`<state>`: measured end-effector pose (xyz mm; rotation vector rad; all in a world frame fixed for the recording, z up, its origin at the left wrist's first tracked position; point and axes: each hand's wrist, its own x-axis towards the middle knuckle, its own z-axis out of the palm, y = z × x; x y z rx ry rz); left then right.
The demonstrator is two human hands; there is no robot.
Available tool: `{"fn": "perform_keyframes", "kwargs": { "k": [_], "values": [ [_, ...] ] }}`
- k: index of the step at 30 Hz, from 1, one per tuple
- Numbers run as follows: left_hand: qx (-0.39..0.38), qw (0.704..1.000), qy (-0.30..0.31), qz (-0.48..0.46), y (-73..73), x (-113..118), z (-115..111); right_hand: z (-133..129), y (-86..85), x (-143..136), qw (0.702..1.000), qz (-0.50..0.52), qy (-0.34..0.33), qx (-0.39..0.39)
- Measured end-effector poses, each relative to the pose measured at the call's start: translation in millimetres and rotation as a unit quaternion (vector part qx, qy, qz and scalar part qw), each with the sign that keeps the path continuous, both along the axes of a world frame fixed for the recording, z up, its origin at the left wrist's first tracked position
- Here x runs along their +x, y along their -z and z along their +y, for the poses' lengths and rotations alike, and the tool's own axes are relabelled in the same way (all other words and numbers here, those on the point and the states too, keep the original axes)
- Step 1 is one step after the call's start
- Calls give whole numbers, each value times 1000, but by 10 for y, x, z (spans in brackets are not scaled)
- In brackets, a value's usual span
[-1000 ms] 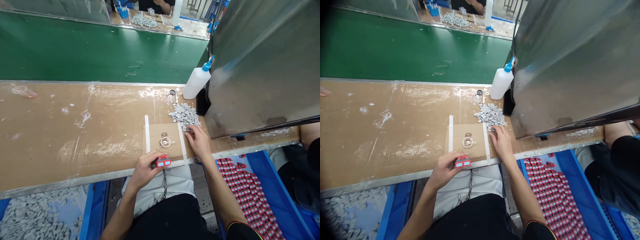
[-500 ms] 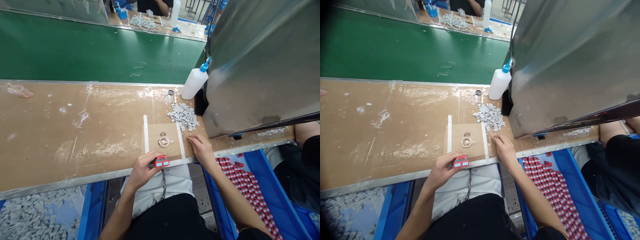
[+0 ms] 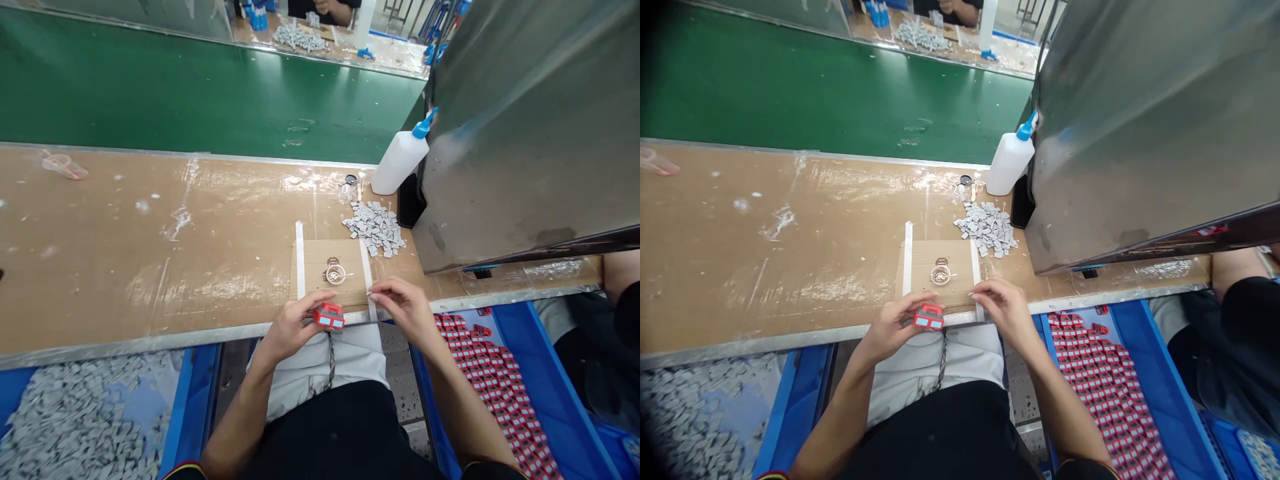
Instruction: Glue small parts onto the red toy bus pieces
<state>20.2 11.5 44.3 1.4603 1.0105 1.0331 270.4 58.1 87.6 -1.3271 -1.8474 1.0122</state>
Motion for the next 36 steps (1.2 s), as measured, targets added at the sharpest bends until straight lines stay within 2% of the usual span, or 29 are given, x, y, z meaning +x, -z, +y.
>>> {"fn": "perform_keyframes", "kwargs": {
  "k": [2, 5, 10, 15, 21, 29, 33, 36],
  "values": [
    [-19, 1000, 3, -11, 0, 7, -2, -132, -64, -200, 997, 65, -31, -38],
    [-24, 1000, 10, -7, 27, 5, -6, -226, -65, -416, 991, 105, -54, -69],
    [4, 1000, 20, 11, 65, -11, -14, -212, 61, -487, 979, 127, -54, -151],
    [28, 998, 23, 58, 28, -15, -1, -224, 83, -469, 992, 77, -63, -80],
    [55, 994, 10, 92, 27, -4, -13, -265, -27, -487, 997, 2, -78, -18],
    [108, 986, -7, 125, 74, 9, -32, -350, -66, -489, 995, -24, -97, -2],
    [140, 979, 4, 146, 106, -11, -31, -330, -17, -464, 993, 0, -116, -18],
    [178, 973, 22, 146, 119, -20, -21, -300, 29, -429, 991, 41, -109, -60]
  ]
}}
